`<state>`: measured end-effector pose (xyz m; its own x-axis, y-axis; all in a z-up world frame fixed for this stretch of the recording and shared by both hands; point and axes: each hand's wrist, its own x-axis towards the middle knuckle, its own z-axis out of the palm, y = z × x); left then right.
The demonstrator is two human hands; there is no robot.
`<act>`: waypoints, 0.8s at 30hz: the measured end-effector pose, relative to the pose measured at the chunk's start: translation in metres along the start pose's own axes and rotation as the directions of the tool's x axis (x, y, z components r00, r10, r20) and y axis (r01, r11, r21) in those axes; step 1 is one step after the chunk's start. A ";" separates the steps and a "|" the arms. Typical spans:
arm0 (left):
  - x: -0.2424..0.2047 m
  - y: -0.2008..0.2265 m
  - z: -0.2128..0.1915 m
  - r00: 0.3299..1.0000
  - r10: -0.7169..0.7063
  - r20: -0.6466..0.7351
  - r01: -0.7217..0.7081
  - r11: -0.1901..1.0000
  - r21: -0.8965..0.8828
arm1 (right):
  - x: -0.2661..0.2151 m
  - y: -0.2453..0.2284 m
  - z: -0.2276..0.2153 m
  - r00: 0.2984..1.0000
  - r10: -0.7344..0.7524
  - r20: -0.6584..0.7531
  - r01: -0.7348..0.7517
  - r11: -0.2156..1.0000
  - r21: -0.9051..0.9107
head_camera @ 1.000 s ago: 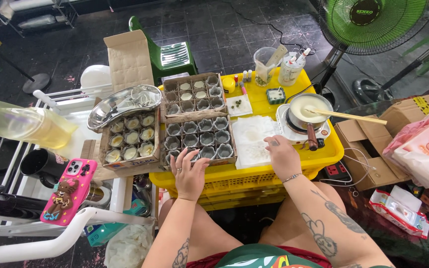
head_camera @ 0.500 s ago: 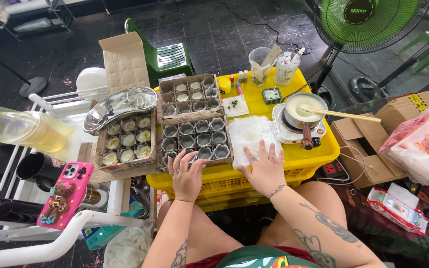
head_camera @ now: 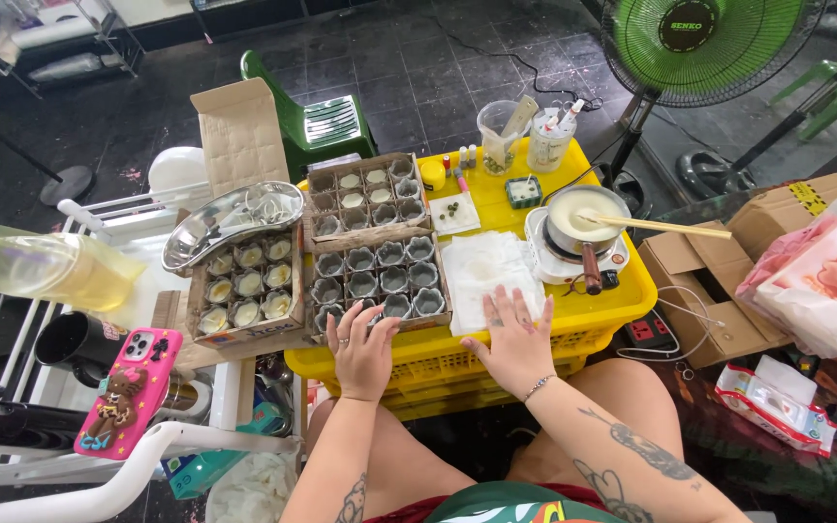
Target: Clean and prepare small candle cups by wiping them with a tissue.
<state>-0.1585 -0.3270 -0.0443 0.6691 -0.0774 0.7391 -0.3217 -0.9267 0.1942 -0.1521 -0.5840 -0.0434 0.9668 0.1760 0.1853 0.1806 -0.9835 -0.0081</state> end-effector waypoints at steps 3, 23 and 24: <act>0.002 0.001 -0.002 1.000 0.001 -0.005 -0.001 1.000 -0.002 | 0.001 0.001 -0.010 0.988 0.011 0.157 -0.023 0.997 0.078; 0.028 0.085 0.017 0.983 0.162 -0.082 -0.173 0.973 -0.153 | -0.006 0.167 -0.008 0.768 0.559 -0.312 -0.421 0.808 0.411; 0.035 0.096 0.020 0.964 0.259 -0.052 -0.265 0.945 -0.191 | -0.001 0.169 -0.010 0.775 0.562 -0.290 -0.449 0.812 0.373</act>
<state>-0.1525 -0.4259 -0.0129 0.5267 -0.2958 0.7969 -0.6092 -0.7852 0.1112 -0.1241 -0.7510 -0.0354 0.7982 -0.4284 0.4236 -0.2204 -0.8620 -0.4564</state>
